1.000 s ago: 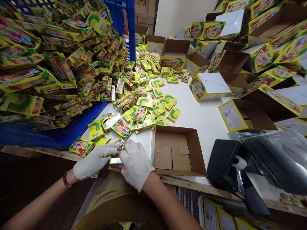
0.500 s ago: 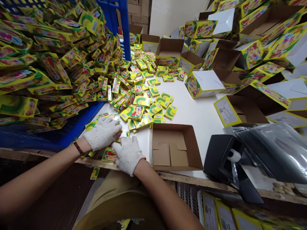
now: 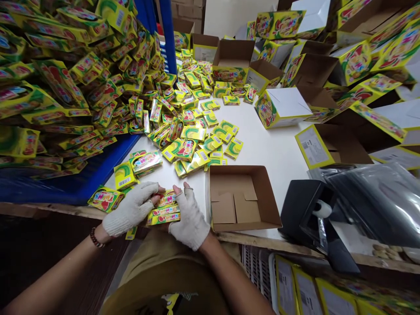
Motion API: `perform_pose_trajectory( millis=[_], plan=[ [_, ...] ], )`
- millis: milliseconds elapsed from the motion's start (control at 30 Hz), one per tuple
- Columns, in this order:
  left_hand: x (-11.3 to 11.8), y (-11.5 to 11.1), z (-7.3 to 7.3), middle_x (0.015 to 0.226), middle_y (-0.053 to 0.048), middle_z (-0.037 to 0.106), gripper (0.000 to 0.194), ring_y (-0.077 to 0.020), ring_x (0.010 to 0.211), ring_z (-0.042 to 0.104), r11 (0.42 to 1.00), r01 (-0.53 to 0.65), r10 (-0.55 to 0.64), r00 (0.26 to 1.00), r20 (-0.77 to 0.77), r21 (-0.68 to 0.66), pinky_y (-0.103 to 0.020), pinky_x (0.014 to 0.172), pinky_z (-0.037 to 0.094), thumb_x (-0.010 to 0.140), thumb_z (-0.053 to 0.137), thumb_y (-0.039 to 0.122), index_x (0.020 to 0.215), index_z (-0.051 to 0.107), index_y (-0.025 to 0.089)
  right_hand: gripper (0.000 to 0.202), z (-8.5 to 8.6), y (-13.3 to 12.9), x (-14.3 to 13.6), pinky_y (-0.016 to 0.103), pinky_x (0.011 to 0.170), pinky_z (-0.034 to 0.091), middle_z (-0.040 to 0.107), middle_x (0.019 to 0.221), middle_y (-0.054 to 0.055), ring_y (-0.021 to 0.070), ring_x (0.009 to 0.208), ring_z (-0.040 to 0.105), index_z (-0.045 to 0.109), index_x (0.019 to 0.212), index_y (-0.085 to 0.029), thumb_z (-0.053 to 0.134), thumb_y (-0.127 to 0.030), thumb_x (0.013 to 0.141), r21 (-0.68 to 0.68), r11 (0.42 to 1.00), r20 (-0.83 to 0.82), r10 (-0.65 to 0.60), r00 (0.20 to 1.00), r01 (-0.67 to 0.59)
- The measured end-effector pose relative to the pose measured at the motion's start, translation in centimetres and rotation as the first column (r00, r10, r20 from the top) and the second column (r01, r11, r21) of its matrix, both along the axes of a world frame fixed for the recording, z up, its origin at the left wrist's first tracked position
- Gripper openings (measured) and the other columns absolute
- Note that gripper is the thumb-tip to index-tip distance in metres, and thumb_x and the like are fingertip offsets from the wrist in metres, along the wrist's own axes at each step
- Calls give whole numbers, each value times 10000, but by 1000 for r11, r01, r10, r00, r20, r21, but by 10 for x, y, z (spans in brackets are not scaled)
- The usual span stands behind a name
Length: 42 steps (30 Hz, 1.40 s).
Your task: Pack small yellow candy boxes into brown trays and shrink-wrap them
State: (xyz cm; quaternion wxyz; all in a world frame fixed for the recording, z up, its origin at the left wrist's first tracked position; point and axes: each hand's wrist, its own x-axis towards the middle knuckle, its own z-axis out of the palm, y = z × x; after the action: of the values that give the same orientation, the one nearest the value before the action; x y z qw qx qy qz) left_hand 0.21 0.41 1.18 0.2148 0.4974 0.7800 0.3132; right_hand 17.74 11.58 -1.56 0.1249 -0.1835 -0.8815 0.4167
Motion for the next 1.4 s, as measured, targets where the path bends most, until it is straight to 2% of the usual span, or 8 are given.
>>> perform_pose_trajectory(
  millis=[233,500,667,800,933,1100,1233,1400],
  plan=[
    [43,-7,-4,1234,-121,640,495,-262,1131,610,880,-455,393,858,330,136,-442,995,498,898,500,528,1229,578,168,838,3,-1,-2,438,930,463,516,1215,123,279,1100,511,363,1495,-202,641,-168,704,152,986,61,57,996,-66],
    [64,12,-15,1409,-147,567,547,-251,1306,543,838,-544,463,746,479,37,-437,1111,453,931,456,449,1407,452,178,589,34,-13,-25,526,887,438,586,1166,190,327,1026,535,441,1422,-82,552,-268,875,395,896,370,44,928,-200],
    [49,12,-7,1452,-167,524,630,-252,1268,581,802,-597,434,563,703,-17,-451,1082,489,964,317,584,1455,380,194,527,95,13,-1,432,930,473,611,1192,141,279,1073,568,517,1328,-124,633,-271,836,238,944,276,158,948,-227],
    [75,33,-6,1451,-136,528,609,-265,1327,526,859,-503,365,732,576,95,-460,1145,419,924,460,555,1415,459,195,562,128,81,58,367,950,480,601,1274,74,216,1107,583,460,1385,-204,612,-291,850,-4,992,180,-121,976,124],
    [119,69,-12,1549,-137,420,683,-263,1433,400,964,-252,170,833,526,88,-456,1211,314,917,478,506,1496,371,160,368,105,134,85,280,731,497,664,911,-4,158,793,607,624,1144,-180,643,-252,784,-167,980,505,-13,863,112],
    [135,98,-29,1562,-143,397,607,-234,1465,347,972,-179,84,870,485,153,-417,1230,275,948,337,440,1459,422,126,215,63,118,62,294,780,478,646,969,31,174,859,597,703,1044,-196,569,-257,887,-160,959,555,284,782,-235],
    [115,99,-29,1471,-180,500,583,-255,1393,451,959,-194,118,936,330,207,-428,1185,352,942,355,442,1402,477,105,303,53,100,54,385,826,457,604,1096,115,258,981,571,680,1137,-192,511,-377,966,205,912,627,156,763,-356],
    [43,121,2,1395,-242,507,633,-346,1398,398,882,-349,410,900,-149,318,-498,1177,309,864,539,505,1323,512,70,371,56,97,55,399,832,452,625,1116,140,280,1001,580,636,1163,-153,552,-446,952,324,858,635,116,764,-399]
  ],
)
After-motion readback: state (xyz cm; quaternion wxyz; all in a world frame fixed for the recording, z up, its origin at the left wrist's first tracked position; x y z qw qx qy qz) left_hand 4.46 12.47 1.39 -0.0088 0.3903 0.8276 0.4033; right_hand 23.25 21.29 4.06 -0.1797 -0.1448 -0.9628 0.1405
